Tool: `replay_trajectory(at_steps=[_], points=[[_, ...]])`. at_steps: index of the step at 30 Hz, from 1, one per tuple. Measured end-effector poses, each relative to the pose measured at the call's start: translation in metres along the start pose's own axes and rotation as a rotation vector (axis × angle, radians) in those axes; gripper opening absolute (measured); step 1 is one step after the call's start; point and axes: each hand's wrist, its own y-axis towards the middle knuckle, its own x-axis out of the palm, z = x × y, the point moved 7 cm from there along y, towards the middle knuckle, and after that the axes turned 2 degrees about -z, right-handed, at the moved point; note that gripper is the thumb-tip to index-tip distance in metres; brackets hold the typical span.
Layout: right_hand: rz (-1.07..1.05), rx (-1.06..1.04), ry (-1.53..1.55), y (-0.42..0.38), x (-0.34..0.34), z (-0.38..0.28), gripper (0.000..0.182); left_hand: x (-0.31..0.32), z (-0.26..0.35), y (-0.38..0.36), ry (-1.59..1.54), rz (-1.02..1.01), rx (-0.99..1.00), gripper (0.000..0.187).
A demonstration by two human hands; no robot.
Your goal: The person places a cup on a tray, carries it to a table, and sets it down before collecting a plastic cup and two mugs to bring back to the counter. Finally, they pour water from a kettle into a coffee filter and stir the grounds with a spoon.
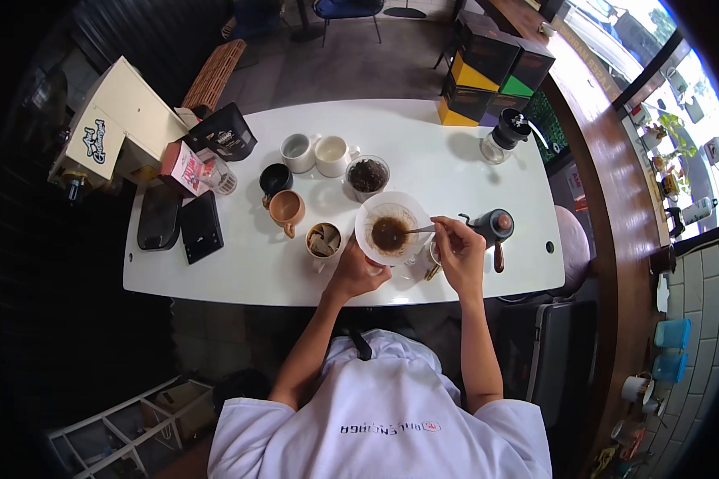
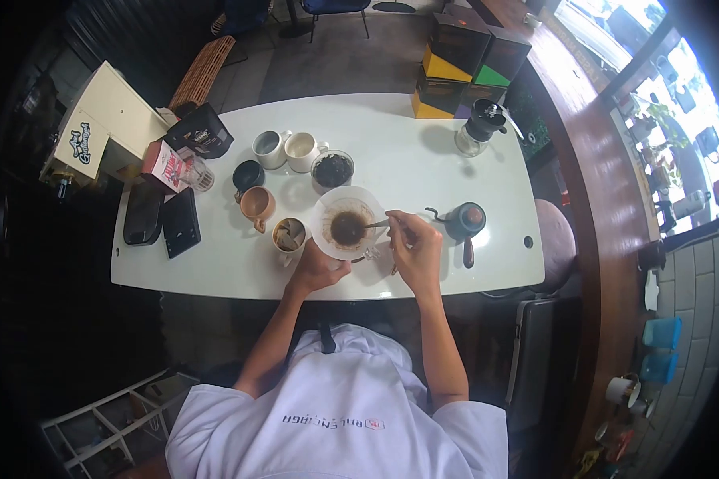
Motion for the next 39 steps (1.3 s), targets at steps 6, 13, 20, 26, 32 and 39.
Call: replay_trajectory(at_steps=[6, 13, 20, 26, 32, 39], points=[[-0.069, -0.094, -0.012, 0.002, 0.003, -0.006, 0.020, -0.003, 0.021, 0.004, 0.078, 0.116, -0.019, 0.071], [-0.099, -0.190, -0.073, -0.002, 0.002, -0.006, 0.024, 0.007, 0.007, 0.003, 0.012, 0.249, -0.122, 0.062], [-0.156, -0.161, -0.044, -0.003, 0.001, 0.004, 0.026, 0.010, 0.012, 0.007, -0.071, 0.389, -0.136, 0.045], [-0.185, -0.159, -0.023, -0.001, -0.002, 0.007, 0.026, 0.009, 0.022, 0.006, -0.014, 0.486, -0.098, 0.041], [-0.199, -0.192, -0.075, -0.003, -0.007, 0.007, 0.026, 0.017, 0.014, 0.005, -0.110, 0.458, -0.107, 0.050], [-0.128, -0.163, -0.076, 0.002, -0.002, 0.015, 0.020, 0.018, 0.015, 0.003, -0.041, 0.427, -0.079, 0.045]])
